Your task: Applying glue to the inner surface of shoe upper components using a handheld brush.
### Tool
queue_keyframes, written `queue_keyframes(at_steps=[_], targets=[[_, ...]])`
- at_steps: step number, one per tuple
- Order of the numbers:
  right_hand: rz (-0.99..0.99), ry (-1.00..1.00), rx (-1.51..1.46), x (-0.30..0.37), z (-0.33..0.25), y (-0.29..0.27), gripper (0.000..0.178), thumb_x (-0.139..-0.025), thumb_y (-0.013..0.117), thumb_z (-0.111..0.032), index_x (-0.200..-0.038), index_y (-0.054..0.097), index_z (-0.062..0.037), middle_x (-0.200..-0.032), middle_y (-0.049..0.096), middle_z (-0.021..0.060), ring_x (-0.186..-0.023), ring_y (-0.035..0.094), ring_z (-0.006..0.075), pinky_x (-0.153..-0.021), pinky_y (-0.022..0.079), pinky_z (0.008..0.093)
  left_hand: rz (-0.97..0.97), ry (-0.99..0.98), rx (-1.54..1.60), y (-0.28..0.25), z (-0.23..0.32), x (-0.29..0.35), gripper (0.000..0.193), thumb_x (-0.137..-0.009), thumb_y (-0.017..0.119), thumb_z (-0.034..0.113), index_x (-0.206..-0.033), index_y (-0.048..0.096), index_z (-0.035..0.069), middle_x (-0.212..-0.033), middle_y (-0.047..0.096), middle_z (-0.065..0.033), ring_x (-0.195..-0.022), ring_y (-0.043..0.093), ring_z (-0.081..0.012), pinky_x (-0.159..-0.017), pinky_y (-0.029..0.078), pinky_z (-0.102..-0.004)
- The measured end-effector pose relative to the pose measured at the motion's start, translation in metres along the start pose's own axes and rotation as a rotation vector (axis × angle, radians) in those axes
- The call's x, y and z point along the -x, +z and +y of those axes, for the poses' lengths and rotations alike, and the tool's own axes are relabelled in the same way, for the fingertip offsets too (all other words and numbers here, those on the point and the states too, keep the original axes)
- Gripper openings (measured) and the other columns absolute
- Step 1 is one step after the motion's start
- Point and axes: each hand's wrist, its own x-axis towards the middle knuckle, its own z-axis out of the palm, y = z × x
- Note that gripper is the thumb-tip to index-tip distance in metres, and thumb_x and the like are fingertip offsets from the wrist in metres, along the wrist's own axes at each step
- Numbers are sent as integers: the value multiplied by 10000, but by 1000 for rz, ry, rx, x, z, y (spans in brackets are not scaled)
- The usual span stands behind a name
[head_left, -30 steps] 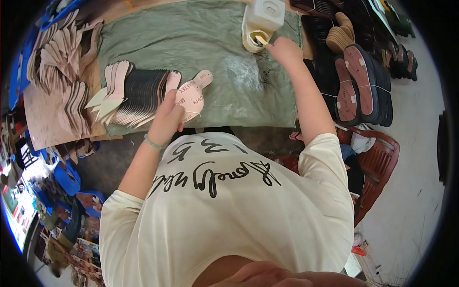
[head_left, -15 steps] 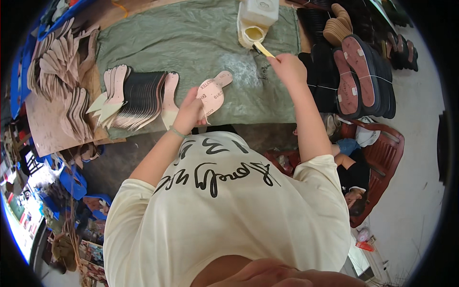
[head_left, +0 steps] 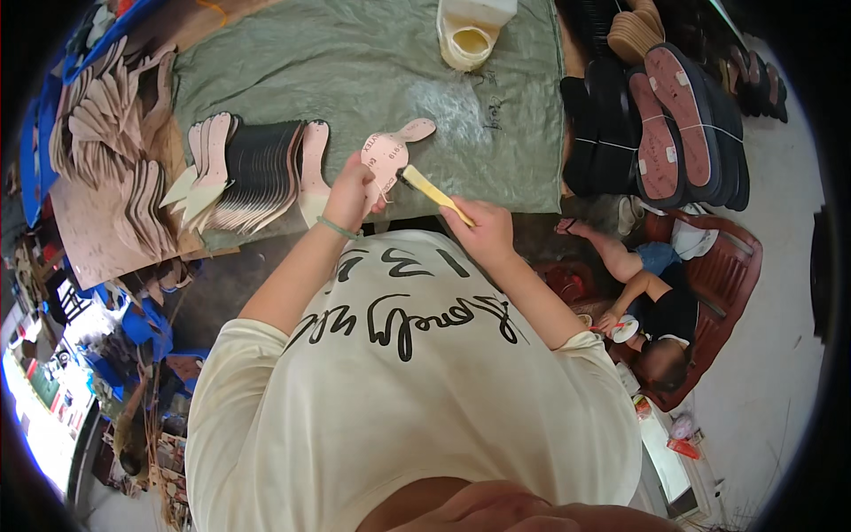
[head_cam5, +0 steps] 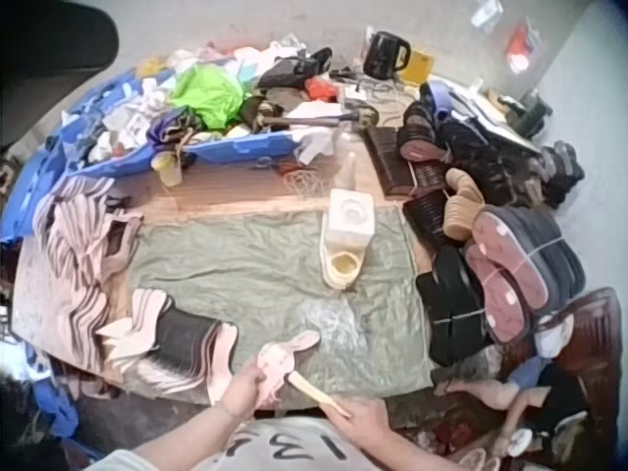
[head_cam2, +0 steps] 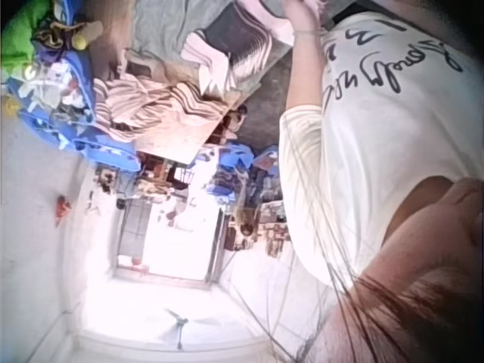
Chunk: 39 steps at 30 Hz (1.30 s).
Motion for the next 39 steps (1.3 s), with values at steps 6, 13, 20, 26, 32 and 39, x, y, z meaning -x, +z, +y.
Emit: queue_keyframes(at_steps=[6,13,20,26,32,39], targets=[[40,67,110,-14,1,6,220,-850,667,-301,-923,711,-98,-663,615,124,-573,588,302,-499,431,395,57,-46,-1,-2,-1,-3,351,-802,374,88,-1140,470,65,-817,577,-61,-479,496,-139,-374,377,-241],[-107,339,-162,-30,17,18,297,-892,631,-306,-964,694,-25,-644,589,97,-558,522,175,-546,408,311,9,-38,-18,-2,-1,-1,364,-803,369,83,-1161,436,72,-848,573,-72,-491,494,-146,-365,346,-235],[-32,475,-185,-27,52,34,382,-896,574,-413,-894,695,-50,-590,553,135,-530,533,274,-541,403,380,-34,-69,65,-17,-4,1,258,-844,404,88,-1094,460,60,-816,561,-78,-500,490,-165,-391,357,-264],[-30,490,-114,-39,61,33,386,-886,579,-416,-878,693,-48,-604,572,152,-552,553,316,-549,413,401,11,-158,46,-37,-2,9,153,-940,498,157,-1044,524,49,-825,587,-42,-553,497,-118,-443,368,-227],[-41,518,-72,-49,72,34,398,-883,568,-437,-882,705,-63,-648,606,164,-606,592,344,-565,432,414,-85,-200,-60,-51,-3,8,161,-969,522,197,-1048,542,58,-810,597,-6,-560,475,-67,-457,329,-186],[-130,490,50,-89,78,29,403,-872,567,-440,-878,714,-65,-710,644,169,-680,624,362,-600,463,441,-7,-164,-312,-51,3,8,178,-954,525,205,-978,563,33,-740,581,-11,-540,462,-78,-483,376,-214]])
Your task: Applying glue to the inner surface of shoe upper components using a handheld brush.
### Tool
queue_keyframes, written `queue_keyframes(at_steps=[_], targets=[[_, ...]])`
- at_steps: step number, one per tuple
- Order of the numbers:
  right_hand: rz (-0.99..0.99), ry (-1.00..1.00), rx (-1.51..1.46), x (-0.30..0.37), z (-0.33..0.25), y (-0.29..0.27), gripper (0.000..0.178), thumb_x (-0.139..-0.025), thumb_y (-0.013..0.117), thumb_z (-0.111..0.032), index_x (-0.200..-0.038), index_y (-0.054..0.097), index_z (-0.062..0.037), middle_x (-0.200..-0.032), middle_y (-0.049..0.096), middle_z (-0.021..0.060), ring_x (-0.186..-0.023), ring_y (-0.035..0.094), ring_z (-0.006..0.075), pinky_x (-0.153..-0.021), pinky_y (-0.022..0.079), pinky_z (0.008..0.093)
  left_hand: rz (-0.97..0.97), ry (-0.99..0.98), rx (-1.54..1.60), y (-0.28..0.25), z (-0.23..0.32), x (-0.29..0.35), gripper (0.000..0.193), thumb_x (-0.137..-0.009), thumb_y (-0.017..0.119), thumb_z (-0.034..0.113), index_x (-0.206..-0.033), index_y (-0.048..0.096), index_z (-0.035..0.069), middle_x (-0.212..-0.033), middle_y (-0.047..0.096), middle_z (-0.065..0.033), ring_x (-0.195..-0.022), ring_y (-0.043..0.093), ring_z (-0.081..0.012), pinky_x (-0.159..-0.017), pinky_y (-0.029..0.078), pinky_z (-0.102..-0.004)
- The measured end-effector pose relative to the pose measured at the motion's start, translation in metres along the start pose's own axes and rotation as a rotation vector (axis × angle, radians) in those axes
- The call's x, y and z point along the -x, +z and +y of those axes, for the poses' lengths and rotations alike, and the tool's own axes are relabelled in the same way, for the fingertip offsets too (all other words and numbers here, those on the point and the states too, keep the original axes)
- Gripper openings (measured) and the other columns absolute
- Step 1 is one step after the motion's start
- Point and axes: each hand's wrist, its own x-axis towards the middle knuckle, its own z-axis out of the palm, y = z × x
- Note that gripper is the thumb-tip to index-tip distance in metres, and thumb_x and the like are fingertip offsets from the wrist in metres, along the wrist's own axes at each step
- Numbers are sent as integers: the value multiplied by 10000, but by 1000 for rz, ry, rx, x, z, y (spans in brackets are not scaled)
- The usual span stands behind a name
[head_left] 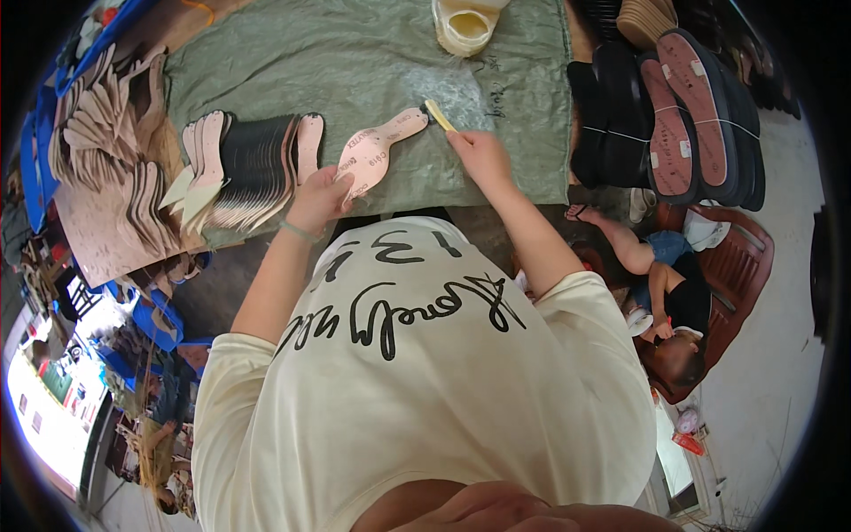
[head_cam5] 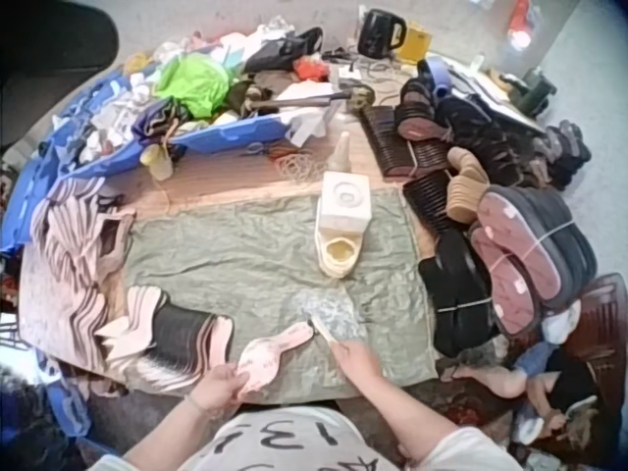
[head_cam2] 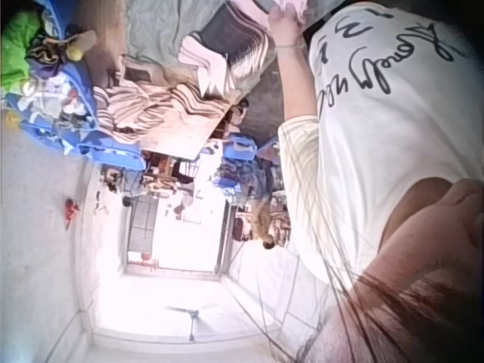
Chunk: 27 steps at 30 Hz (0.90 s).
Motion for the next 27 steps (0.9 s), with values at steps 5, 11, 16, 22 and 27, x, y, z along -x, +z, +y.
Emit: queue_keyframes(at_steps=[5,11,16,22,27], targets=[[-34,-148,106,-8,-21,-9,379,-851,592,-438,-832,727,-84,-692,646,144,-663,625,337,-592,460,433,89,237,-363,1,-7,-1,247,-938,546,218,-1035,588,-5,-724,580,-18,-559,487,-85,-515,408,-249],[-173,-155,56,34,-63,-28,364,-839,616,-437,-831,731,-91,-627,628,109,-573,594,294,-545,445,395,216,423,-642,10,0,6,265,-907,560,197,-1067,606,-9,-750,629,-146,-641,596,-246,-612,466,-354],[-122,-200,91,75,-81,-38,320,-852,622,-404,-856,731,-104,-611,591,129,-570,576,323,-525,422,409,253,513,-789,16,11,15,211,-876,564,166,-983,609,-9,-825,625,-234,-780,600,-414,-690,467,-435],[-90,-264,104,99,-103,-29,309,-848,644,-384,-951,716,-102,-657,609,138,-572,577,309,-529,418,372,260,532,-829,21,13,19,198,-858,581,169,-934,611,-11,-791,616,-256,-772,601,-430,-673,464,-461],[-25,-281,192,83,-95,-34,311,-851,643,-385,-961,715,-103,-678,623,144,-583,588,315,-539,434,373,240,454,-727,15,8,14,199,-870,566,174,-909,624,-12,-758,609,-257,-751,601,-432,-662,459,-476]])
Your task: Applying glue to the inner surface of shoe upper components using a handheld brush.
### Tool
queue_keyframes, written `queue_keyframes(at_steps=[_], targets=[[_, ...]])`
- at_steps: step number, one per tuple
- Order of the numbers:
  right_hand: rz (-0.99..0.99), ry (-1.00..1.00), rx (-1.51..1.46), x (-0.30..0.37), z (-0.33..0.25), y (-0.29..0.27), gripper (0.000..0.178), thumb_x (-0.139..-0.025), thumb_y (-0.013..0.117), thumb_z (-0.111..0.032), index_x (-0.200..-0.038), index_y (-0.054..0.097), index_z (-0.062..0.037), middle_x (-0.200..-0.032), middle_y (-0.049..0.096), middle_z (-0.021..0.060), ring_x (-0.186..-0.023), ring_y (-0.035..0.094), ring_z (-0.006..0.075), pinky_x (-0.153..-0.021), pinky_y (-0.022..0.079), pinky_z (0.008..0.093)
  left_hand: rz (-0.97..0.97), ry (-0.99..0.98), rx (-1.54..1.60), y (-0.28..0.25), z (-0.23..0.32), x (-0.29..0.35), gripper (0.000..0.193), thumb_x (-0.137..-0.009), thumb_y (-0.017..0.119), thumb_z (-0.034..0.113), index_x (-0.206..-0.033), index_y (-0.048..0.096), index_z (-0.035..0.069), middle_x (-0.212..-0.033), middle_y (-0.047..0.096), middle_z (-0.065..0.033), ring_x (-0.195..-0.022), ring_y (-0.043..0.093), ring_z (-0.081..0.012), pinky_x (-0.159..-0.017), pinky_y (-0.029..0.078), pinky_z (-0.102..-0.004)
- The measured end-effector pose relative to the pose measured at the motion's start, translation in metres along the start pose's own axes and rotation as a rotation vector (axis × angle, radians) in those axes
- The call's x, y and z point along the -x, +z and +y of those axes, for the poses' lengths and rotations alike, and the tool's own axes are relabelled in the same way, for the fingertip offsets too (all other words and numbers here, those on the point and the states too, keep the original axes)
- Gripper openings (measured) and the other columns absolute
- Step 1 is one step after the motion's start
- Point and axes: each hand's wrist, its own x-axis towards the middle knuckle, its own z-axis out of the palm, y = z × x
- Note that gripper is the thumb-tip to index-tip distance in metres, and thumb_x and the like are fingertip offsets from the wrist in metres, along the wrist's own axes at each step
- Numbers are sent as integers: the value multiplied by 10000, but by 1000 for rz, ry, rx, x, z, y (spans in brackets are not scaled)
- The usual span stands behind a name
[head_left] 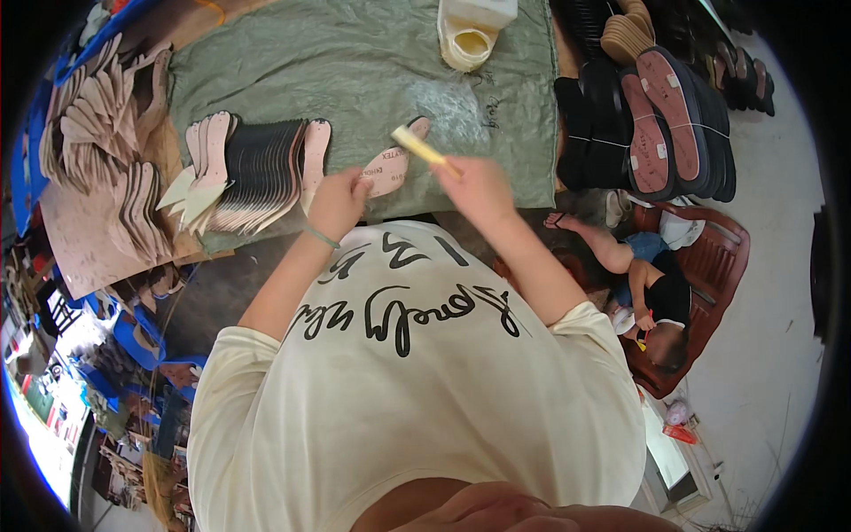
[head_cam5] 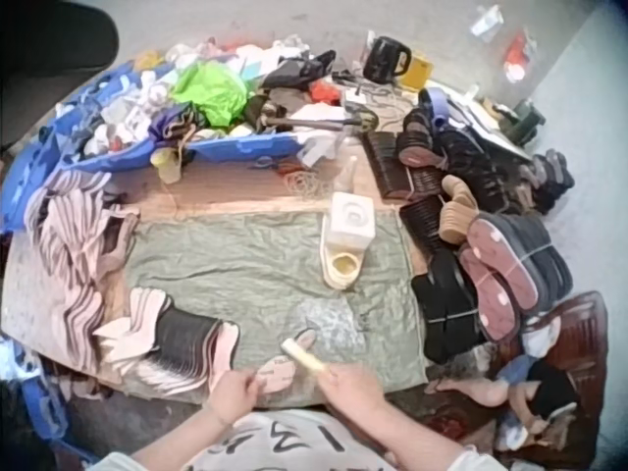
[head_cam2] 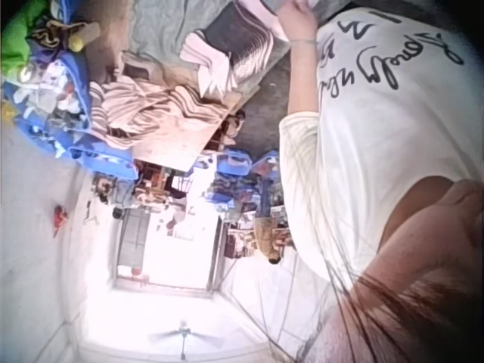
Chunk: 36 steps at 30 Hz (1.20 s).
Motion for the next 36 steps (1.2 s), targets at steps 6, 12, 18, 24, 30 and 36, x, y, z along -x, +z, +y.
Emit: queue_keyframes(at_steps=[6,12,18,24,30,36], targets=[[88,214,-8,-50,35,-68,412,-869,576,-443,-791,692,-55,-646,613,162,-608,601,341,-566,443,418,49,106,-106,-4,-5,-3,336,-872,560,202,-1091,560,-53,-971,613,-286,-923,593,-416,-804,468,-442],[44,209,311,-115,37,-113,468,-865,543,-479,-759,708,-54,-651,635,143,-677,636,338,-618,480,427,39,228,-209,-5,-1,1,623,-832,612,212,-1331,372,-74,-1203,505,-273,-1060,540,-412,-903,453,-437],[-17,235,505,-166,41,-104,444,-857,567,-464,-887,722,-49,-887,688,171,-869,659,345,-726,519,441,10,92,-409,-11,32,6,761,-781,630,43,-1423,235,-58,-1161,467,-236,-1042,540,-382,-860,478,-400],[-37,224,603,-179,34,-103,422,-842,607,-433,-969,712,-45,-996,691,156,-933,658,334,-760,525,436,144,160,-549,8,-2,-4,672,-792,487,-74,-1414,234,-106,-1134,480,-241,-976,566,-362,-814,489,-387],[17,146,650,-158,33,-100,383,-829,620,-398,-914,707,-35,-936,695,138,-882,666,331,-722,529,432,184,117,-554,7,9,-4,527,-875,472,45,-1350,320,-128,-1058,545,-249,-891,603,-358,-759,497,-390],[35,176,578,-135,34,-100,343,-845,606,-392,-870,715,-68,-840,692,132,-810,667,333,-698,523,440,90,-49,-473,3,11,-6,242,-933,480,167,-1042,487,-49,-780,626,-247,-738,623,-432,-657,490,-503]])
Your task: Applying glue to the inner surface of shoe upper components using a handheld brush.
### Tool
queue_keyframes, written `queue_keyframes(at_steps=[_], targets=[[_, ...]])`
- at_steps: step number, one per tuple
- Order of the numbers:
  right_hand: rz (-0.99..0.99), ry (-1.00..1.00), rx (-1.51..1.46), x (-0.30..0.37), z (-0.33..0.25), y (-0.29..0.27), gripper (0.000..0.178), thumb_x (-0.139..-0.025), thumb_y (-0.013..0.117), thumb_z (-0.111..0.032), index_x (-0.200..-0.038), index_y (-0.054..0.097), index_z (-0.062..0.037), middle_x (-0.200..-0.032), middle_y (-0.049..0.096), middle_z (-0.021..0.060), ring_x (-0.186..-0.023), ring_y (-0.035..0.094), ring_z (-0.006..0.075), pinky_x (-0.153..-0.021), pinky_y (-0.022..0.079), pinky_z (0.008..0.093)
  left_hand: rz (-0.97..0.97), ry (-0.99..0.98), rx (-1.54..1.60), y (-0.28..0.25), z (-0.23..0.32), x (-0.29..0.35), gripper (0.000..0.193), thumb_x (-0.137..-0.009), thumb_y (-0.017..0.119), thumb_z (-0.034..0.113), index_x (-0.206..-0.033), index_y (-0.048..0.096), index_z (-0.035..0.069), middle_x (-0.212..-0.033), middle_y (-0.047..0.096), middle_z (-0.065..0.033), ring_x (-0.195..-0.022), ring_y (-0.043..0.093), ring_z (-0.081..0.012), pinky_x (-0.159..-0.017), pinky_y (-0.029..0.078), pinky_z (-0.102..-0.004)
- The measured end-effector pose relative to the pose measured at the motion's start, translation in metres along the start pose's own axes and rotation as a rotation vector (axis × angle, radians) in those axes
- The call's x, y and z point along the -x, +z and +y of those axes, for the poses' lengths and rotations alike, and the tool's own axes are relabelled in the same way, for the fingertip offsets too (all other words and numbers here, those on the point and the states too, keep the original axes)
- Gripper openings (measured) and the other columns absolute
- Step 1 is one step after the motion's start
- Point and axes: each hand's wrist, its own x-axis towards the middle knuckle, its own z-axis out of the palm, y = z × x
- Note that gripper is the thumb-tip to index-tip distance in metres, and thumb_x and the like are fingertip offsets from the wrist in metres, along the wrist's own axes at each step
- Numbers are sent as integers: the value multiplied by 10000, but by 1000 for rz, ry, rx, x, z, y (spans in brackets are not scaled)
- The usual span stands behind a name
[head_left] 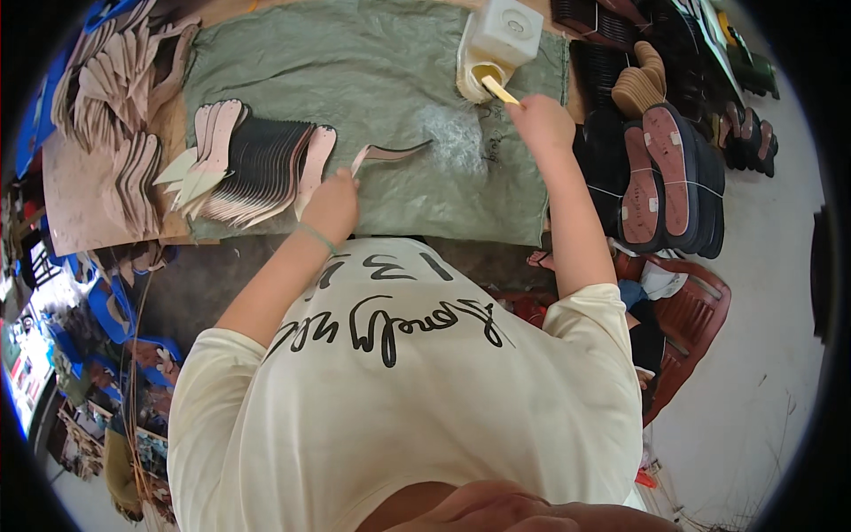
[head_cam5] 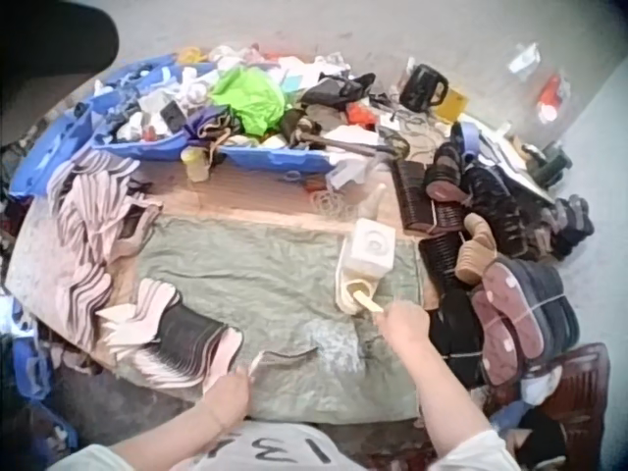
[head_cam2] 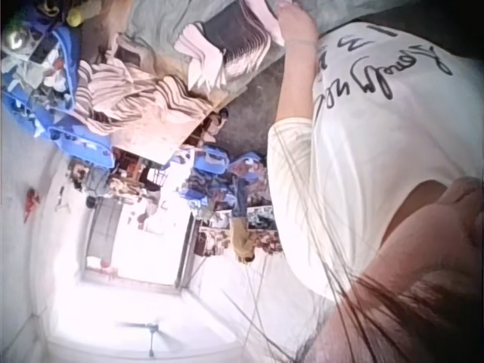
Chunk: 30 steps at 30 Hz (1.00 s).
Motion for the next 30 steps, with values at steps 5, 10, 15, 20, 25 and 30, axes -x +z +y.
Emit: queue_keyframes(at_steps=[5,10,15,20,25,30], targets=[[67,-22,-82,18,12,26,347,-868,578,-402,-862,709,-80,-788,672,152,-760,648,364,-649,496,452,-82,-12,117,2,-9,-8,258,-907,465,170,-969,503,-77,-740,624,-268,-709,641,-384,-629,495,-471],[1,-79,-414,67,31,58,381,-866,602,-432,-896,707,-67,-715,647,159,-664,635,312,-604,467,404,-479,-366,549,-22,6,-22,280,-904,416,185,-970,544,-55,-712,638,-165,-525,550,-189,-454,442,-330],[-265,-133,-1071,134,9,131,323,-860,682,-333,-1004,708,-46,-703,652,77,-633,558,116,-599,442,288,-577,-549,999,-22,9,-23,250,-916,427,170,-904,559,-41,-659,591,-98,-462,413,-92,-387,325,-243],[-408,-148,-1147,154,-12,154,326,-877,668,-321,-1031,698,-36,-721,653,65,-657,559,111,-626,446,284,-574,-672,1052,-27,24,-25,259,-927,430,174,-831,550,-35,-600,516,-56,-448,362,-82,-385,277,-239],[-408,-116,-1108,153,-13,166,362,-882,646,-375,-1043,696,-55,-708,644,94,-628,572,156,-616,448,310,-595,-760,1099,-27,27,-29,294,-935,440,188,-748,544,-14,-555,431,-13,-432,335,-83,-391,249,-230],[-76,-243,-710,148,-10,174,354,-887,594,-437,-955,709,-109,-690,635,132,-623,600,336,-544,447,421,-592,-746,1112,-22,25,-26,292,-940,433,171,-743,544,-13,-559,432,-9,-441,335,-81,-394,260,-231]])
